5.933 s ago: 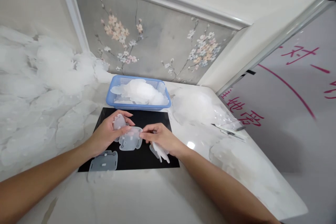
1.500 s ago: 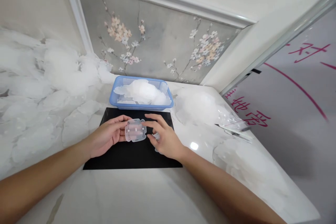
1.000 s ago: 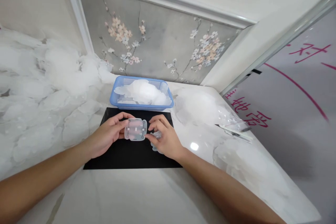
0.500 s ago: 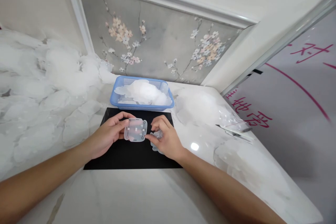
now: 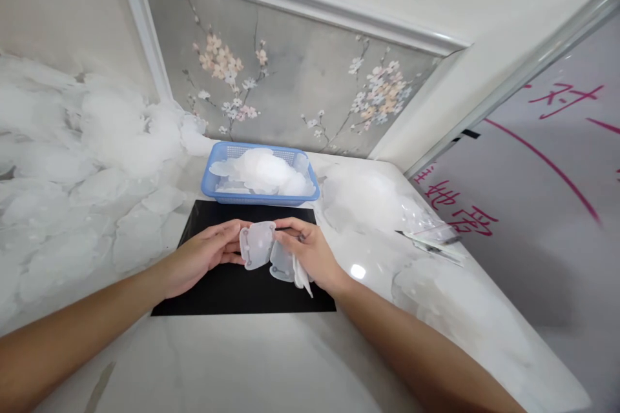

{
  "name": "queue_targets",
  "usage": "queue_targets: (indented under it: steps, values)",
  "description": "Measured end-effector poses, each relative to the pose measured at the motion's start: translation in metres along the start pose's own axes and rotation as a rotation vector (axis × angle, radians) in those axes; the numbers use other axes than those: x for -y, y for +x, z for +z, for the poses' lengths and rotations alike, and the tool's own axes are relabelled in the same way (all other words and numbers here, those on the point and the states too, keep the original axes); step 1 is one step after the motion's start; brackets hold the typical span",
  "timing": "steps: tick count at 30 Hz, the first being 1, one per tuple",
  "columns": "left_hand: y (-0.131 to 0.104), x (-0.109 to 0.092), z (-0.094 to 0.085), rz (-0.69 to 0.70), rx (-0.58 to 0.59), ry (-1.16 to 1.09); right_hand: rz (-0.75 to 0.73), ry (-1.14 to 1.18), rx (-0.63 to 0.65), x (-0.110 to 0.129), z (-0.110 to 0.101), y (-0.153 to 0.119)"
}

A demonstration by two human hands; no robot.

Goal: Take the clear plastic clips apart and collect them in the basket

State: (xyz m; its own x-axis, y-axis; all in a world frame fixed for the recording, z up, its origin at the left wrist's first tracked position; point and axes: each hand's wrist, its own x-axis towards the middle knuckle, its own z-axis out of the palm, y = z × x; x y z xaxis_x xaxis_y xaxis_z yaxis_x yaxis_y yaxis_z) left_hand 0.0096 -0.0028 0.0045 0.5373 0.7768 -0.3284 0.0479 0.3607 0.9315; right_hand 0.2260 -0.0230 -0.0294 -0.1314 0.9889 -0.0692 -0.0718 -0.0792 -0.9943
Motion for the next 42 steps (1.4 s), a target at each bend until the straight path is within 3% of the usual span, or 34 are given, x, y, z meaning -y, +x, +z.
queue_targets:
  steps: [3,14,36,39,42]
  values:
    - [0.002,0.001,-0.001,-0.005,0.017,-0.050,0.097,0.088,-0.023,0.002,-0.002,0.003]
    - [0.002,0.000,-0.005,-0.053,-0.053,-0.122,0.185,0.282,0.109,0.004,-0.013,0.007]
    - [0.000,-0.006,0.000,-0.062,-0.032,-0.038,0.163,0.194,0.127,-0.002,-0.014,0.008]
    - [-0.001,-0.006,0.001,-0.024,-0.058,0.052,0.148,0.194,0.115,-0.002,-0.013,0.007]
    - [-0.004,-0.013,-0.002,0.089,-0.161,0.175,0.127,0.191,0.098,0.001,-0.013,0.006]
